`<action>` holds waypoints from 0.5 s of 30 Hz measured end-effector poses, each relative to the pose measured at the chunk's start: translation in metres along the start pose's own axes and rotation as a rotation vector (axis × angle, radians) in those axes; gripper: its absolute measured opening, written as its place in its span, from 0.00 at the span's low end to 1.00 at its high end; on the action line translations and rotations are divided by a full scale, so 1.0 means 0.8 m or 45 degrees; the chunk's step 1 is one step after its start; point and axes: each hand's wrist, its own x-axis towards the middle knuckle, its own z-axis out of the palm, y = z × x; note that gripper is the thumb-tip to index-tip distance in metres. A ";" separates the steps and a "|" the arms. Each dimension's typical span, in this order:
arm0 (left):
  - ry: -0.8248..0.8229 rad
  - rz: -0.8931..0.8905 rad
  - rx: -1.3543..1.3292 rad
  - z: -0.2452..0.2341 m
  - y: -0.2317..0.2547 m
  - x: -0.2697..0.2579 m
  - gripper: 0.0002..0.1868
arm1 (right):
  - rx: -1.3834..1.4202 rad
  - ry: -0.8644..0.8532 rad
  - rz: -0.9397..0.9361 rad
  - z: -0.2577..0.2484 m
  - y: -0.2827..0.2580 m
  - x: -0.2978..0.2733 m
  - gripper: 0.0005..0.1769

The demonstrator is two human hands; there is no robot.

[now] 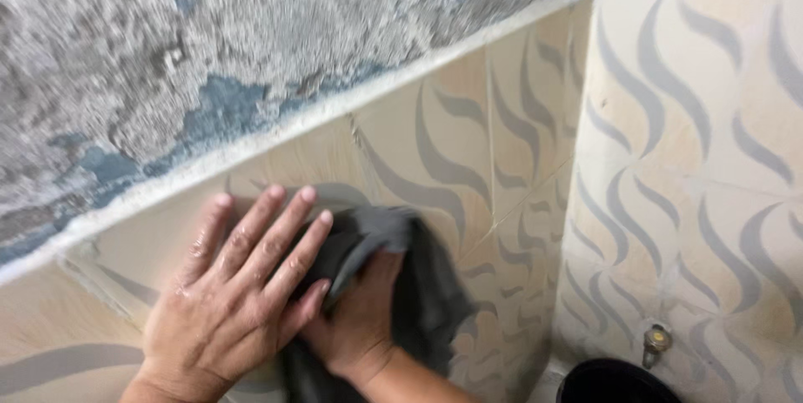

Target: The person wipes the tiled walls of a bathroom using a dark cloth. They scrub the surface of the tiles and the grout lines with both hands, moving the cloth back and forth across the wall.

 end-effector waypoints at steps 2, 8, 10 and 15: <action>0.033 -0.018 -0.018 -0.001 0.009 0.009 0.33 | -0.308 -0.153 -0.040 -0.001 -0.013 0.010 0.48; -0.063 -0.002 -0.068 0.042 0.038 0.071 0.31 | -0.462 -0.234 -0.048 -0.013 0.070 0.031 0.46; -0.077 0.031 -0.028 0.069 0.043 0.111 0.33 | -0.459 -0.143 -0.017 -0.021 0.115 0.057 0.47; -0.130 0.064 0.179 0.135 0.069 0.213 0.39 | -0.383 0.156 0.004 -0.050 0.255 0.122 0.48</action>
